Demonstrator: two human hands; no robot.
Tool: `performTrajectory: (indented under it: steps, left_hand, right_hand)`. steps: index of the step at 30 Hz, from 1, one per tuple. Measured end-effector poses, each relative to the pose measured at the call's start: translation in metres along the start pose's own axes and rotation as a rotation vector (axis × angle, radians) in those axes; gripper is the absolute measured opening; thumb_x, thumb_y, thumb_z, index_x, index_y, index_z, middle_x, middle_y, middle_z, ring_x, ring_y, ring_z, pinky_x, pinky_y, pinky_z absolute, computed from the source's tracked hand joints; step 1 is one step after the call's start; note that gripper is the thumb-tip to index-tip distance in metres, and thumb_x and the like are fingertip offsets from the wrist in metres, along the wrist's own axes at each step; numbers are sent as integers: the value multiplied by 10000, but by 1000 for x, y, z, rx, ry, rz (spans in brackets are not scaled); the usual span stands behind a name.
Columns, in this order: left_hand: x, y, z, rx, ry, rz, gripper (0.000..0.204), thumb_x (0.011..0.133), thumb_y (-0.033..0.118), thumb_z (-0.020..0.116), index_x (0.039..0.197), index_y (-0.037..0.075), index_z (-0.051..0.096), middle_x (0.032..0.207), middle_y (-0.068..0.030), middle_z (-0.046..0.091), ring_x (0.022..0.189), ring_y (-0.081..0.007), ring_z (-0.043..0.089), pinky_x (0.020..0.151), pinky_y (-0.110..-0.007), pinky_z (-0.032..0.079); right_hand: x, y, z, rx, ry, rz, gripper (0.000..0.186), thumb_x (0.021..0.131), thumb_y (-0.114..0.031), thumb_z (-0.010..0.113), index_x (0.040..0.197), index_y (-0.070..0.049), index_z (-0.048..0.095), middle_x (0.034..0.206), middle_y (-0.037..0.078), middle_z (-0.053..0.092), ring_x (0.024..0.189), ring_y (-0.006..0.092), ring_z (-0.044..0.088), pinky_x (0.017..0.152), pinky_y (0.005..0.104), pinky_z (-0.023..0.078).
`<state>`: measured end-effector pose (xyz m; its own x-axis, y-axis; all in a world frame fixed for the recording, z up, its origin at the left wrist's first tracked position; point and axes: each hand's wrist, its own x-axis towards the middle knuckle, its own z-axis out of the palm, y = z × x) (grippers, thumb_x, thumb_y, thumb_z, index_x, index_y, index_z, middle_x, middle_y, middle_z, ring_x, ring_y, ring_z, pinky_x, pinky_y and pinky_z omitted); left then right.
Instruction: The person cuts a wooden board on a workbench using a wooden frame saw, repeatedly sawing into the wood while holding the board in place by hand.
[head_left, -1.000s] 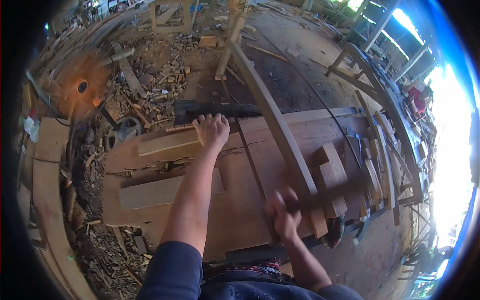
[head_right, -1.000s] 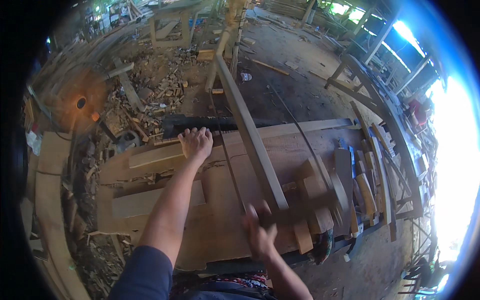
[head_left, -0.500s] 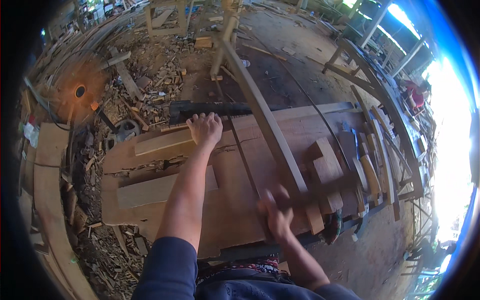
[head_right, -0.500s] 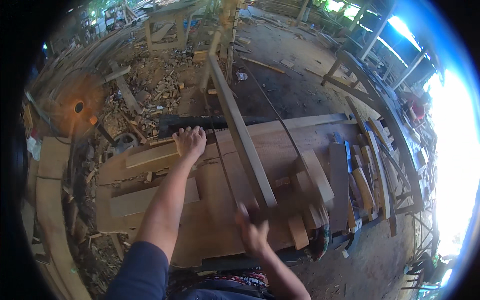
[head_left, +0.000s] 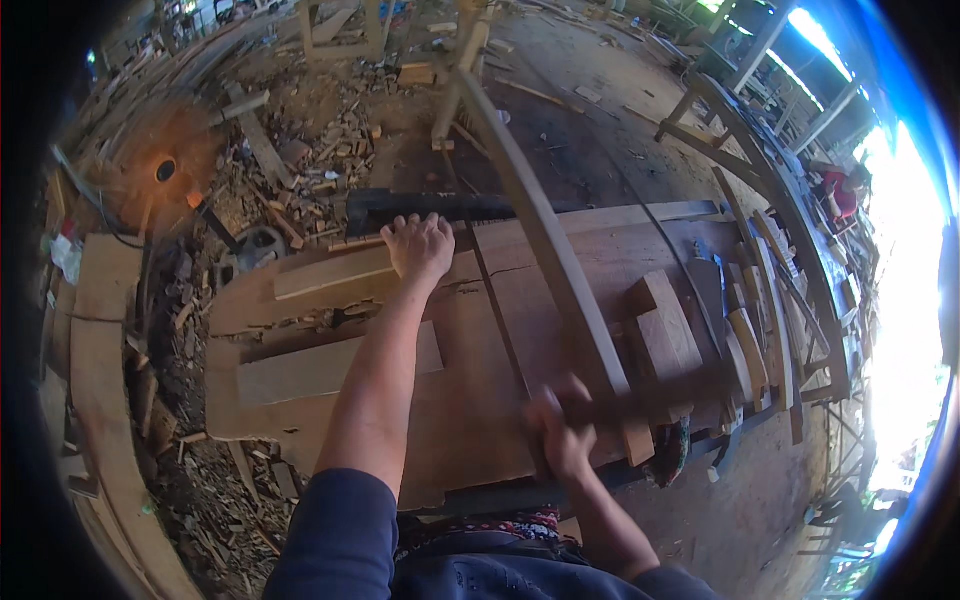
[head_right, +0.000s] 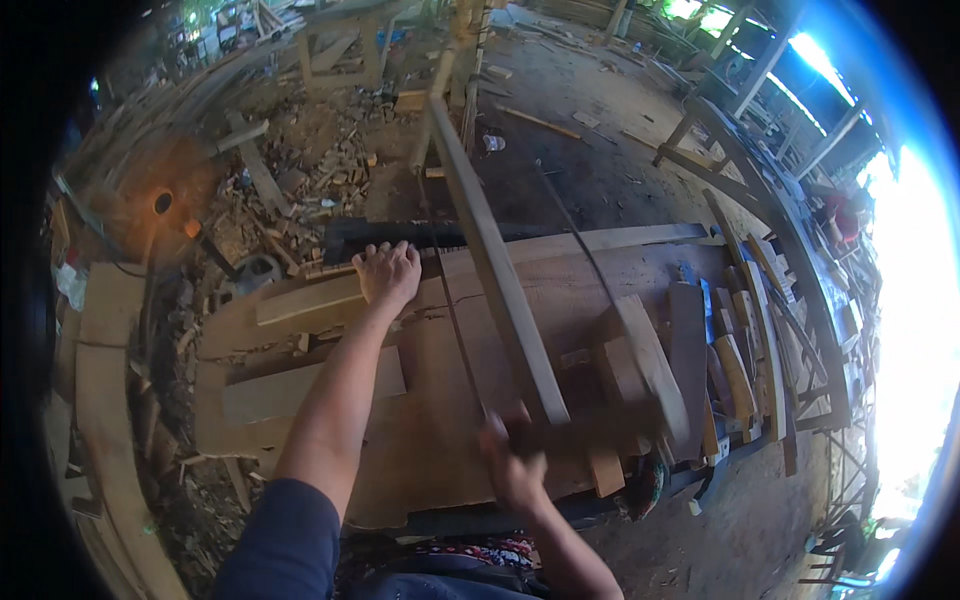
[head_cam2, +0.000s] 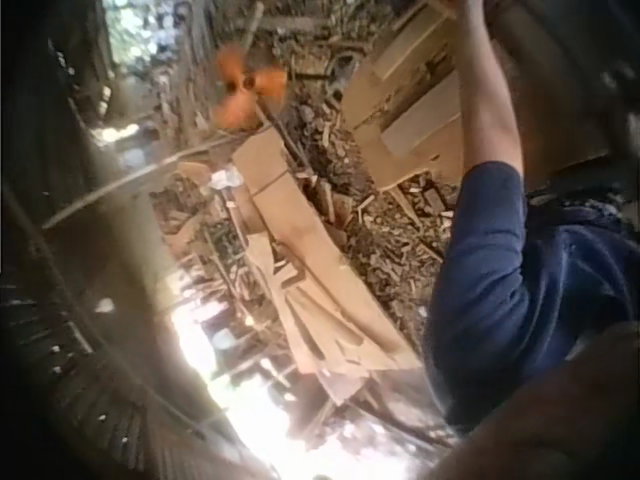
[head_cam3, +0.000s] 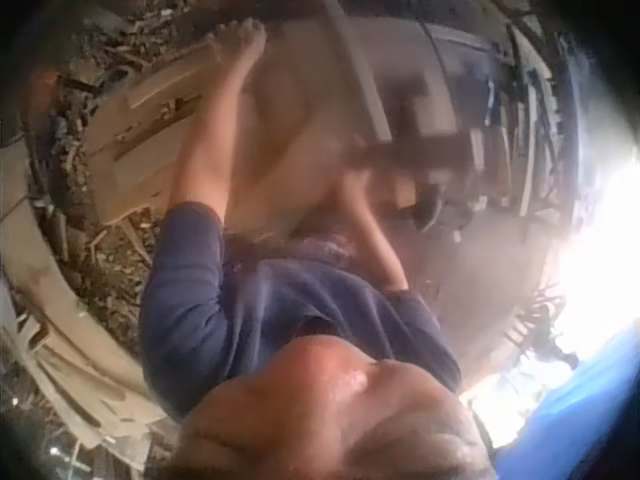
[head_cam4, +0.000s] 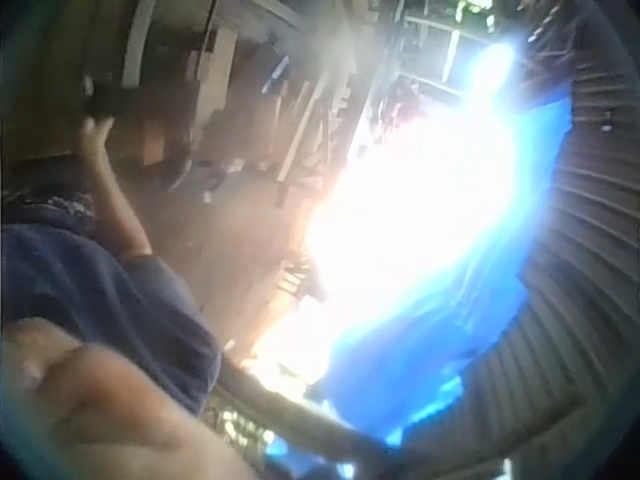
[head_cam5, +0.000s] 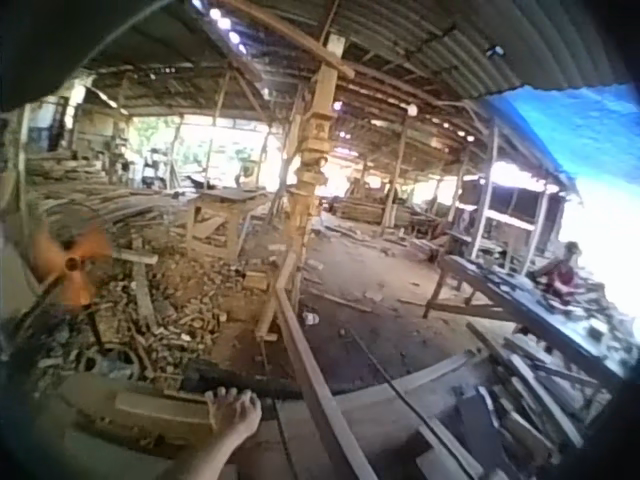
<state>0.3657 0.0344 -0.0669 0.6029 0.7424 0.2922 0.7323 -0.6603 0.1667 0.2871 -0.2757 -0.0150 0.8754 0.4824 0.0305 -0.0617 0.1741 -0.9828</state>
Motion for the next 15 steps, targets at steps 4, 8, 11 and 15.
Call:
performTrajectory:
  steps: [4,8,11,15]
  left_hand:
    - [2,22,-13,-67,62,28,347,953,351,410,987,154,695,999,-77,663,1054,-255,533,954,-451,317]
    - [5,24,-4,-65,59,31,359,952,355,402,971,157,700,1009,-75,665,1048,-256,537,945,-449,317]
    - [2,28,1,-84,40,44,370,954,353,386,979,150,695,1022,-77,665,1059,-260,533,953,-452,314]
    - [0,2,-1,-37,-9,-13,363,954,342,387,988,146,691,1024,-86,663,1081,-261,520,972,-459,304]
  right_hand:
    - [-18,-20,-16,138,0,-1,101,923,-131,602,887,-50,554,663,-16,493,616,73,482,520,252,393]
    - [89,4,28,-215,58,-196,224,908,-149,613,722,-53,534,612,-27,484,552,71,436,483,281,352]
    - [108,-2,28,-355,-35,-143,185,899,-140,610,750,-43,557,614,-2,533,548,95,496,498,271,388]
    - [-9,1,-11,-228,-95,24,238,934,-227,597,781,-50,558,693,-30,500,655,89,467,564,297,383]
